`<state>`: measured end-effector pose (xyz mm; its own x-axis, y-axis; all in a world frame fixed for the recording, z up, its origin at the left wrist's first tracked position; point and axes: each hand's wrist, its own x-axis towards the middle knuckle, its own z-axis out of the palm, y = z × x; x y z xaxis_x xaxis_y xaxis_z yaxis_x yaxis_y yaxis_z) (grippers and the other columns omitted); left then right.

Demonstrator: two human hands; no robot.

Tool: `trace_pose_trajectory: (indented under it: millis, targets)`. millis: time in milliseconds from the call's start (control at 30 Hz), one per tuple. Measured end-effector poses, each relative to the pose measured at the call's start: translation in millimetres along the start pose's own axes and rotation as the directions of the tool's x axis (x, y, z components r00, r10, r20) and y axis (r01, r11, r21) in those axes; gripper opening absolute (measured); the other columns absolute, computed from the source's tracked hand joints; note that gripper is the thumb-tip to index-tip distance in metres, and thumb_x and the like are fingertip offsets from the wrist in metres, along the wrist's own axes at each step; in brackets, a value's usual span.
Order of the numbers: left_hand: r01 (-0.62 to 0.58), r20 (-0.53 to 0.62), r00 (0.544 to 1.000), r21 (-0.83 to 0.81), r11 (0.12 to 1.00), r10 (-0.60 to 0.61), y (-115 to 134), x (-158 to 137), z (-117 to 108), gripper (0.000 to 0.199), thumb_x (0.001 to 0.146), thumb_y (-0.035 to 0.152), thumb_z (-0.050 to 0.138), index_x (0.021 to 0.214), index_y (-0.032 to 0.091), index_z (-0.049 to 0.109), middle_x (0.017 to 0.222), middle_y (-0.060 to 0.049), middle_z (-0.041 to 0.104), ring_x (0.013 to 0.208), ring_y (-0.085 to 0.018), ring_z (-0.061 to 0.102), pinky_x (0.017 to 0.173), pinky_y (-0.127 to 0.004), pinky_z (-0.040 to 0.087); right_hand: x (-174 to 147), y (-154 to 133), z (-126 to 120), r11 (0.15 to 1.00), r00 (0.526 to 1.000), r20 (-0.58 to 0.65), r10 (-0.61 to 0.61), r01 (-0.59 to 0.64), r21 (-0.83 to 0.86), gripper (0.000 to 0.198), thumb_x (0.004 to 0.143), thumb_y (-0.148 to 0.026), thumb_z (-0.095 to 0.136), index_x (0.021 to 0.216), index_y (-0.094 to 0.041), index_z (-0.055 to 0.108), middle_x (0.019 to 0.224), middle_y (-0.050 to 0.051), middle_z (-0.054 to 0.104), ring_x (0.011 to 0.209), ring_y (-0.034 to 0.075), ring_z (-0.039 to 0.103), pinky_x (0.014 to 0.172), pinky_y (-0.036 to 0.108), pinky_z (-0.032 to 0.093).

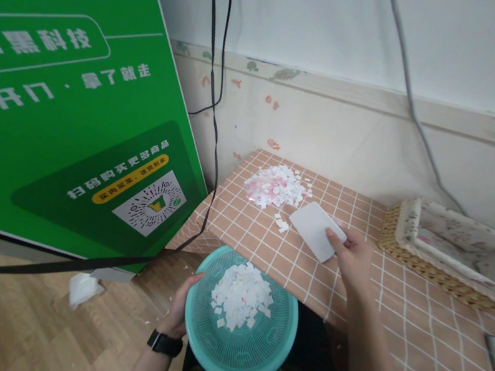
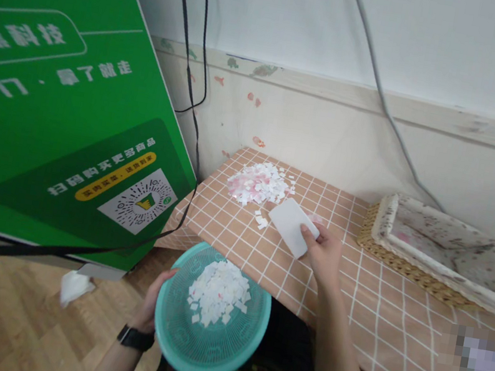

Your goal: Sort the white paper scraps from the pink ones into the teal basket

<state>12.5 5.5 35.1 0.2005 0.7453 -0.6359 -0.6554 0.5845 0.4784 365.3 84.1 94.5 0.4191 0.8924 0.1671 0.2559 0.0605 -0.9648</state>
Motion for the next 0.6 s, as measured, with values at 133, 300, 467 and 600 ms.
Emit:
trace_pose_trajectory:
  millis: [133,300,467,600]
  targets:
    - [-0.006,-0.002,1.000,-0.017,1.000,0.005,0,0,2,0.018,0.074,0.027,0.062,0.077,0.011,0.070,0.069,-0.005,0.073,0.061,-0.018,0.065,0.063,-0.029,0.051,-6,-2,1,0.998,0.999,0.046,0.016,-0.013,-0.069,0.039,0.072,-0.046,0.063,0.096,-0.016,0.069,0.081,0.007,0.069,0.066,0.021,0.062,0.056,0.032,0.050]
    - [0.009,-0.009,1.000,-0.003,1.000,-0.009,1,-1,4,0.019,0.074,0.026,0.061,0.080,0.011,0.070,0.071,-0.006,0.073,0.062,-0.018,0.066,0.065,-0.030,0.051,-11,-3,0,0.995,0.995,0.102,0.008,0.002,-0.098,0.035,0.072,-0.045,0.064,0.090,-0.016,0.070,0.078,0.006,0.068,0.064,0.019,0.060,0.054,0.031,0.049]
    - [0.013,-0.023,1.000,0.002,1.000,-0.013,1,-2,5,0.019,0.073,0.027,0.061,0.078,0.011,0.070,0.071,-0.008,0.073,0.061,-0.020,0.067,0.063,-0.032,0.052,-14,-1,-2,0.999,0.999,-0.028,0.044,-0.043,0.017,0.036,0.069,-0.044,0.067,0.092,-0.017,0.069,0.081,0.006,0.069,0.064,0.019,0.060,0.055,0.031,0.049]
    - [0.071,-0.042,0.996,-0.023,0.997,-0.072,2,-2,4,0.020,0.074,0.027,0.061,0.080,0.010,0.070,0.072,-0.008,0.074,0.063,-0.019,0.067,0.066,-0.031,0.053,-19,-4,-2,0.993,0.993,0.108,0.047,-0.035,-0.109,0.034,0.071,-0.046,0.065,0.088,-0.016,0.070,0.068,0.005,0.066,0.058,0.018,0.058,0.049,0.028,0.046]
